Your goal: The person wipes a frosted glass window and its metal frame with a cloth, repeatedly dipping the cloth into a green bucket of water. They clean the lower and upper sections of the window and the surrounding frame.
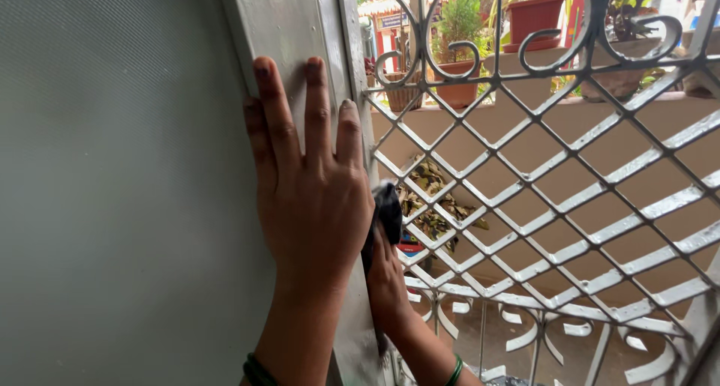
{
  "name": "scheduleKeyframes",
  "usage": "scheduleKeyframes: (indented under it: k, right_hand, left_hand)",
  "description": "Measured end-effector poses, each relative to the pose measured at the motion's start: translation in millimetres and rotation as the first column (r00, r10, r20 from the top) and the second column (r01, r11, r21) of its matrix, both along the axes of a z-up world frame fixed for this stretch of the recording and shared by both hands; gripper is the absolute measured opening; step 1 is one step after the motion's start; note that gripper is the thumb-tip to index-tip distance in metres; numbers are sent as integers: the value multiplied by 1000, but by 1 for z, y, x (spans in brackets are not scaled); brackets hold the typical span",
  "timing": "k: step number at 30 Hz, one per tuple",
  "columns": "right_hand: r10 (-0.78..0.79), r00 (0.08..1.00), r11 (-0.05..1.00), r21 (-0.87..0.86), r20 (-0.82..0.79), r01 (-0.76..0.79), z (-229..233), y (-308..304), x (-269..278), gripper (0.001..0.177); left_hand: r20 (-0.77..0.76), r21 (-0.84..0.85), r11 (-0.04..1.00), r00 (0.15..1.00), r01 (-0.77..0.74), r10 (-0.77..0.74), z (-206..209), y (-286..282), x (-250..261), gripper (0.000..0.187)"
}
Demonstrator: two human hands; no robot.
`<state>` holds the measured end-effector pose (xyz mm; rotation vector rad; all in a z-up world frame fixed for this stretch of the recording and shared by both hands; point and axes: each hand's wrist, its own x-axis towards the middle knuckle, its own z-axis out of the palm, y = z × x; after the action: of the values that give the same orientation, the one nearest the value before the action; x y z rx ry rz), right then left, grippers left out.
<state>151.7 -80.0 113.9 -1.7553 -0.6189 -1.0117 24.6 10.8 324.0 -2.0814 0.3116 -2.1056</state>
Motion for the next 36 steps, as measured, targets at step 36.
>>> scheduleKeyframes:
  k: [36]
  right_hand:
    - [-552, 807, 657, -705, -209, 266, 0, -41, -89, 13]
  left_hand:
    - [-106, 95, 990, 990, 106, -96, -22, 14, -18, 26]
